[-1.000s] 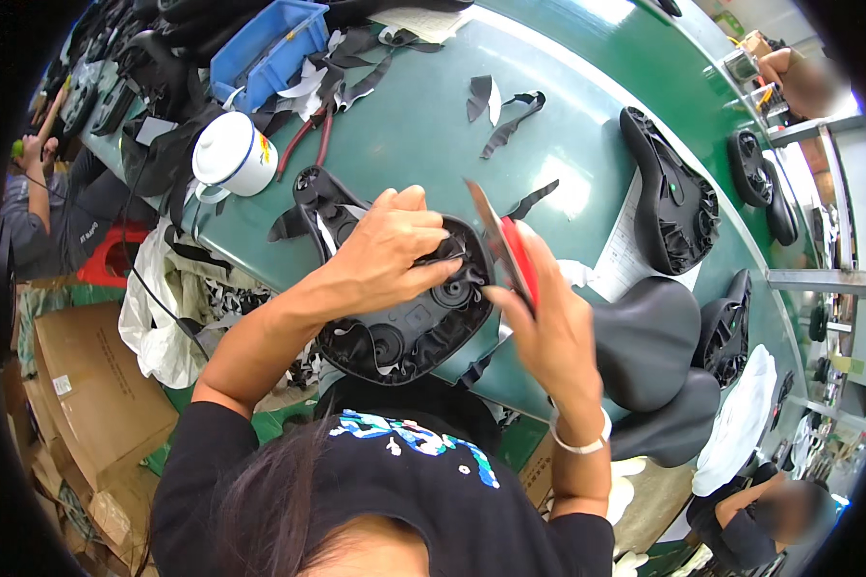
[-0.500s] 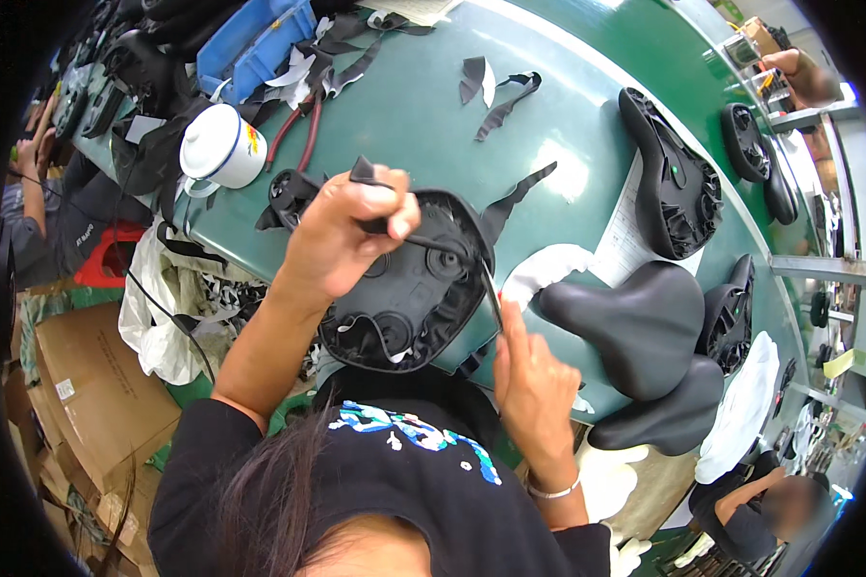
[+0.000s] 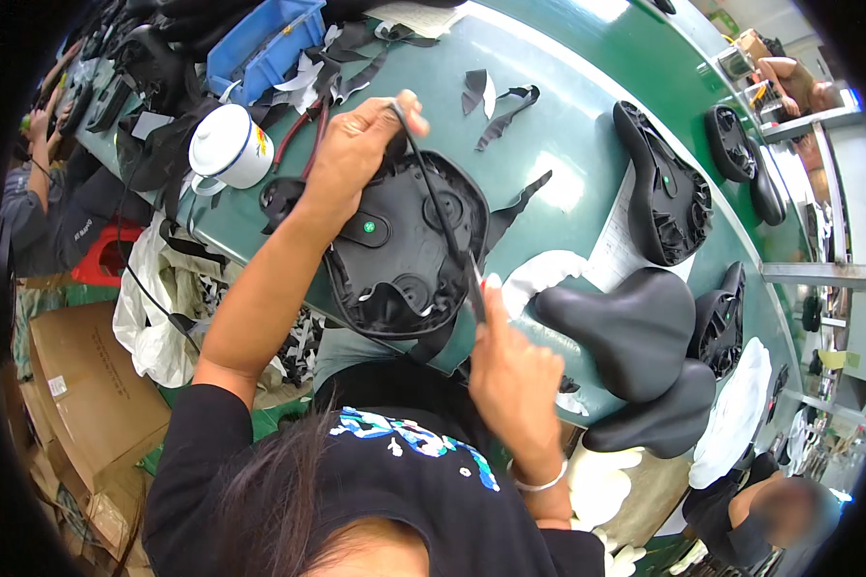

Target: Trimming excess leather or synthetic material from the underside of bicycle seats using a utility knife.

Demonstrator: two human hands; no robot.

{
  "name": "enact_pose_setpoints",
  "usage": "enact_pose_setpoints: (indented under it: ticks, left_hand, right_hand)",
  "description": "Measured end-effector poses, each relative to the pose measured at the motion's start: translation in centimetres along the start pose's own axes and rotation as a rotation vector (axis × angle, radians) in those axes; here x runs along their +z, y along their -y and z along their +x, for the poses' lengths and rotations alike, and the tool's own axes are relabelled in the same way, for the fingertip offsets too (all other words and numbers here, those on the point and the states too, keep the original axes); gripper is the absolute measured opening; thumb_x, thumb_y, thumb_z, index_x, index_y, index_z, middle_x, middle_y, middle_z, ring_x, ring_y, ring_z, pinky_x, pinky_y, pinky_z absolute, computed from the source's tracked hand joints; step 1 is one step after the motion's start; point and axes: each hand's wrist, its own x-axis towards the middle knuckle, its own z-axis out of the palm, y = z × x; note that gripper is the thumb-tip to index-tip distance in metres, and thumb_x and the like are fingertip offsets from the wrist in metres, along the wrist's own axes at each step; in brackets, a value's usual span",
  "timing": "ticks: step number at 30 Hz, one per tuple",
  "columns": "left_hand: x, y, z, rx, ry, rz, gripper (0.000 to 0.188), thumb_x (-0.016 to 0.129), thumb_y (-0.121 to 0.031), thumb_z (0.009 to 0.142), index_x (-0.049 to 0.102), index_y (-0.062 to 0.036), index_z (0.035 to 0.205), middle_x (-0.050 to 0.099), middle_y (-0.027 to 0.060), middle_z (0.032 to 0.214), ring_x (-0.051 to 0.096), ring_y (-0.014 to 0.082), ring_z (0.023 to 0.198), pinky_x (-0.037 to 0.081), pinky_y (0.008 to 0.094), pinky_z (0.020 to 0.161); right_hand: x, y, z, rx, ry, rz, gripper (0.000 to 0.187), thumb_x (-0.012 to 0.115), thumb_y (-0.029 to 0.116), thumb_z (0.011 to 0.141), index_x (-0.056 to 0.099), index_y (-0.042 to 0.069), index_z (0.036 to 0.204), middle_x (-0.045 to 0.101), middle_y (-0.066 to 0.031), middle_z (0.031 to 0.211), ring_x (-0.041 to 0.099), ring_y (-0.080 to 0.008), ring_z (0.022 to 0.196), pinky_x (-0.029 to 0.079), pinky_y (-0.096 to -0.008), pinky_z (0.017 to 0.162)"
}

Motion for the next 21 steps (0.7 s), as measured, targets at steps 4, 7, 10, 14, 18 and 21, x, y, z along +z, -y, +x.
enact_pose_setpoints:
  ticks: [4, 7, 10, 14, 18, 21]
  left_hand:
    - [-1.2, -1.2, -4.4, -0.173, 0.155, -0.382, 0.034, 0.048, -0.027, 0.098, 0.064, 0.0015, 0.109, 0.063, 0.0084, 0.112, 0.053, 0.0108, 0.102, 0.037, 0.0254, 0.095]
    - [-2.4, -0.8, -8.6, -0.296, 0.262, -0.384, 0.041, 0.041, -0.031, 0.101, 0.060, 0.0035, 0.111, 0.062, 0.0106, 0.111, 0.054, 0.0144, 0.107, 0.037, 0.0275, 0.098]
    - [-4.5, -2.7, -8.8, 0.140, 0.448, -0.333, 0.049, 0.031, -0.035, 0.102, 0.054, -0.0032, 0.073, 0.057, 0.0056, 0.071, 0.056, 0.0156, 0.073, 0.044, 0.0294, 0.080]
    - [-10.6, -4.4, -6.0, 0.373, 0.250, -0.575, 0.059, 0.027, -0.037, 0.101, 0.037, -0.0132, 0.048, 0.043, 0.0016, 0.045, 0.044, 0.0199, 0.056, 0.042, 0.0312, 0.077]
    - [-10.9, -5.4, -1.5, 0.344, 0.110, -0.492, 0.037, 0.037, -0.025, 0.094, 0.044, -0.0117, 0.060, 0.053, 0.0042, 0.054, 0.053, 0.0249, 0.074, 0.045, 0.0405, 0.079]
    - [-10.5, -2.0, 1.5, -0.057, 0.447, 0.154, 0.017, 0.053, -0.021, 0.085, 0.060, -0.0070, 0.092, 0.064, 0.0067, 0.073, 0.060, 0.0242, 0.065, 0.049, 0.0361, 0.067]
  right_hand:
    - [-2.3, -7.0, 7.7, -0.248, -0.106, -0.115, 0.047, 0.059, 0.013, 0.083, 0.057, 0.032, 0.126, 0.055, -0.0083, 0.062, 0.056, -0.0258, 0.051, 0.043, -0.0384, 0.047]
    - [-4.7, -7.2, 11.4, -0.566, 0.111, 0.015, 0.042, 0.059, 0.011, 0.082, 0.061, 0.024, 0.122, 0.057, -0.0080, 0.067, 0.057, -0.0255, 0.060, 0.043, -0.0348, 0.051]
    - [-5.4, -6.1, 10.6, -0.641, 0.110, -0.190, 0.043, 0.059, 0.013, 0.083, 0.060, 0.026, 0.124, 0.050, -0.0056, 0.062, 0.052, -0.0234, 0.057, 0.039, -0.0351, 0.050]
    - [-6.0, -6.5, 6.0, -0.398, 0.142, -0.249, 0.048, 0.058, 0.015, 0.084, 0.053, 0.024, 0.131, 0.046, -0.0063, 0.059, 0.049, -0.0248, 0.051, 0.038, -0.0374, 0.051]
    - [-5.3, -4.8, 0.1, -0.089, 0.157, -0.322, 0.051, 0.057, 0.013, 0.082, 0.050, 0.019, 0.132, 0.051, -0.0080, 0.059, 0.052, -0.0275, 0.051, 0.036, -0.0401, 0.051]
    - [-5.6, -4.9, 1.2, -0.159, 0.067, -0.318, 0.048, 0.058, 0.012, 0.081, 0.053, 0.019, 0.129, 0.049, -0.0067, 0.056, 0.051, -0.0264, 0.045, 0.038, -0.0392, 0.047]
